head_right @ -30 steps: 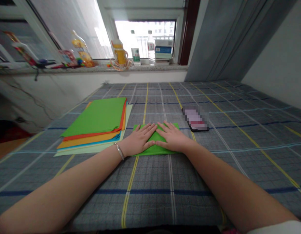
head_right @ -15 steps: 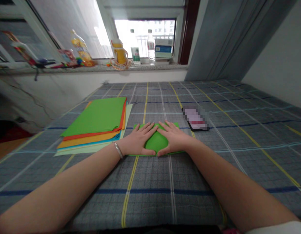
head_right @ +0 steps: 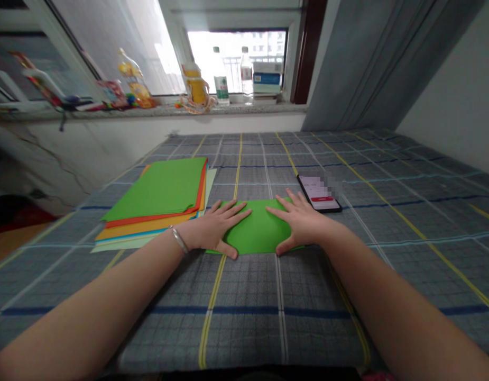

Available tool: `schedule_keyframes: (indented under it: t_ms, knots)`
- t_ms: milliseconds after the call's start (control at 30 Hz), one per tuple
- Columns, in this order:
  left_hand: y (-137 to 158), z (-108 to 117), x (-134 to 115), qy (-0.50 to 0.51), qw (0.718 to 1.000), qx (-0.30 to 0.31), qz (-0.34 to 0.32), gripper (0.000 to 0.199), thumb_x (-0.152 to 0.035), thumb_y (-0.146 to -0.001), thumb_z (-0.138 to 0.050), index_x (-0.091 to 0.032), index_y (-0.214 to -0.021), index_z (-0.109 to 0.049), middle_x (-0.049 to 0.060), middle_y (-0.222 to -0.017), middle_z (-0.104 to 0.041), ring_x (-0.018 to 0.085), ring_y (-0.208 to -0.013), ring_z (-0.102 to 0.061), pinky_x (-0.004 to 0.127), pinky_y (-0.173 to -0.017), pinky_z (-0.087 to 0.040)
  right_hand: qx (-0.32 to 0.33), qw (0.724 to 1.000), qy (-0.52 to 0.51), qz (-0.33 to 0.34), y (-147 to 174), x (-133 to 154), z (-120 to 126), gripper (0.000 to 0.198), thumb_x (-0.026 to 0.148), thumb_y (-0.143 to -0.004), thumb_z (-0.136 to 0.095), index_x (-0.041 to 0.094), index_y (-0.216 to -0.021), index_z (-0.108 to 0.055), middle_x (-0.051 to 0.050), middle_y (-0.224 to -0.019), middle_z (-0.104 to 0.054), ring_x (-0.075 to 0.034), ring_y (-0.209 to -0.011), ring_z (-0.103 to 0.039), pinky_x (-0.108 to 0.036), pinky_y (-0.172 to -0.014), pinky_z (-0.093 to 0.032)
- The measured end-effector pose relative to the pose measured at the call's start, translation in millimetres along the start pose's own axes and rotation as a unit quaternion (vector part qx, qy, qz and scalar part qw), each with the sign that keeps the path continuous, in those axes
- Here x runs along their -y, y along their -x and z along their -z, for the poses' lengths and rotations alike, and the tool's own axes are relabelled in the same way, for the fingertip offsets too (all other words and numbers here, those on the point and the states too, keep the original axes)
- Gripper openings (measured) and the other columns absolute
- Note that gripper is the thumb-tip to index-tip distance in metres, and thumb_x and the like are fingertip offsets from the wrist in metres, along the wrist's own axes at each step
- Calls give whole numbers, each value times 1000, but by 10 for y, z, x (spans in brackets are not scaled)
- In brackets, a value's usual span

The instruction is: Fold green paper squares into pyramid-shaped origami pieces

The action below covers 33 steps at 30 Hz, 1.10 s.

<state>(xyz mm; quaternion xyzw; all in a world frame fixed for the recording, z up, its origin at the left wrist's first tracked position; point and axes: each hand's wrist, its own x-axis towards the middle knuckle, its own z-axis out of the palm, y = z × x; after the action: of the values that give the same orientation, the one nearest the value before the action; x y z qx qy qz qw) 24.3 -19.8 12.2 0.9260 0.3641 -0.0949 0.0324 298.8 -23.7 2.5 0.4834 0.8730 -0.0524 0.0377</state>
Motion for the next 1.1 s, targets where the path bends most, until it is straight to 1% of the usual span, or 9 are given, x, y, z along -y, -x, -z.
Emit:
schedule_keyframes:
  t_ms: [133, 367, 500, 600, 733, 867, 933, 1033, 1100]
  knots:
    - [92, 45, 50, -21, 999, 20, 34, 113, -75, -67, -64, -21, -155, -17, 17, -161, -14, 42, -147, -12, 64, -114, -14, 27, 999, 0, -25, 68, -44, 44, 121, 71, -49, -78, 28, -152, -32, -15, -162, -15, -46, -145, 7, -64, -114, -7]
    - [222, 87, 147, -29, 996, 52, 71, 118, -73, -63, -70, -22, -155, -16, 18, -160, -17, 44, -146, -15, 64, -112, -17, 12, 999, 18, -42, 142, -143, 7, 117, 70, -48, -79, 29, -150, -37, -13, -163, -12, -46, -145, 9, -64, -114, -8]
    - [242, 88, 169, -29, 995, 53, 74, 119, -75, -62, -69, -23, -155, -16, 17, -160, -18, 44, -145, -16, 64, -113, -17, 1, 999, 19, -44, 182, -192, 22, 112, 67, -47, -81, 33, -146, -43, -8, -164, -11, -47, -145, 8, -66, -113, -9]
    - [241, 77, 177, -25, 995, 57, 78, 122, -75, -60, -70, -23, -155, -14, 17, -160, -16, 44, -146, -16, 63, -113, -17, 12, 998, 18, -59, 226, -229, 54, 108, 64, -48, -82, 35, -145, -45, -5, -164, -12, -48, -145, 5, -69, -111, -12]
    - [239, 72, 188, -19, 995, 65, 78, 124, -76, -60, -70, -23, -156, -12, 16, -161, -11, 43, -146, -13, 63, -114, -14, 36, 995, 18, -88, 262, -260, 71, 108, 61, -48, -83, 32, -145, -45, -7, -164, -12, -47, -145, 6, -68, -112, -14]
    - [237, 83, 202, -9, 996, 62, 67, 121, -76, -62, -68, -23, -155, -13, 15, -161, -10, 43, -147, -11, 63, -115, -14, 20, 998, 7, -56, 271, -258, 69, 106, 62, -50, -81, 34, -145, -45, -5, -164, -10, -42, -147, 9, -63, -115, -14]
    - [231, 94, 208, -9, 996, 57, 65, 117, -75, -64, -67, -23, -155, -14, 15, -161, -12, 43, -147, -11, 63, -114, -14, 29, 997, 1, -65, 274, -251, 74, 106, 62, -51, -81, 33, -146, -44, -6, -164, -10, -41, -147, 9, -62, -115, -14]
    - [221, 107, 216, -11, 996, 56, 70, 116, -74, -64, -68, -24, -155, -17, 14, -161, -17, 44, -147, -7, 64, -114, -10, 42, 995, -2, -92, 273, -239, 81, 106, 62, -52, -80, 30, -146, -45, -9, -163, -12, -44, -146, 5, -64, -114, -15]
    - [215, 114, 218, -9, 996, 53, 68, 117, -73, -63, -69, -24, -155, -17, 14, -160, -19, 44, -147, -5, 65, -114, -8, 41, 996, -14, -77, 266, -223, 78, 104, 61, -53, -81, 30, -146, -45, -10, -163, -14, -44, -146, 4, -65, -113, -17]
